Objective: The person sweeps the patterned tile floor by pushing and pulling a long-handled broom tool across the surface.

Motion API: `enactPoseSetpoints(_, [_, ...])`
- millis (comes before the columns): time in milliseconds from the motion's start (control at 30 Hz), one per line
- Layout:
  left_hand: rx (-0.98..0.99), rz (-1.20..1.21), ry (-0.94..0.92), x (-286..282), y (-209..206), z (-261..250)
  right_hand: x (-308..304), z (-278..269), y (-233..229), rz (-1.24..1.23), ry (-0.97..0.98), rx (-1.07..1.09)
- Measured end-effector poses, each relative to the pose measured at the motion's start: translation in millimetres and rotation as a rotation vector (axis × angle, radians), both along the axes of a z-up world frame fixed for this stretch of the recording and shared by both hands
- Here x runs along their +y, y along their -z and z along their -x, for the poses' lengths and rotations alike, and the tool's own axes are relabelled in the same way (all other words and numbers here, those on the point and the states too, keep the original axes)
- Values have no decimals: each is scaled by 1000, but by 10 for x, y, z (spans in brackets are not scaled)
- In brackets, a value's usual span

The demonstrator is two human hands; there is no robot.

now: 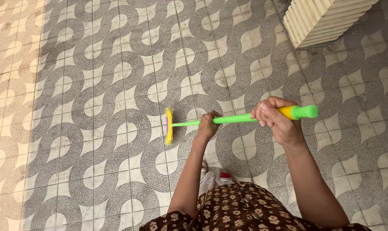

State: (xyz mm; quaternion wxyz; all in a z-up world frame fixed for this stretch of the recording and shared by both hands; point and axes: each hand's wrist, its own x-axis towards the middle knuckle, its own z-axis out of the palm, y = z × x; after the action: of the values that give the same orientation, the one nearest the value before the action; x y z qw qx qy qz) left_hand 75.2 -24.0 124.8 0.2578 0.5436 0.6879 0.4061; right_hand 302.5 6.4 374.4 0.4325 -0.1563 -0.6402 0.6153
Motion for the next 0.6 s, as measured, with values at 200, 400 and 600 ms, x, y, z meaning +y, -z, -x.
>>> enactPoseSetpoints(200, [147, 73, -179, -324, 945, 181, -38, 224, 562, 151, -70, -36])
enactPoseSetpoints(400, [10, 100, -84, -217, 1117, -308, -183, -13, 410, 131, 35, -169])
enactPoseSetpoints(600, [-151, 44, 131, 34, 350, -876, -405, -287, -163, -21, 164, -257])
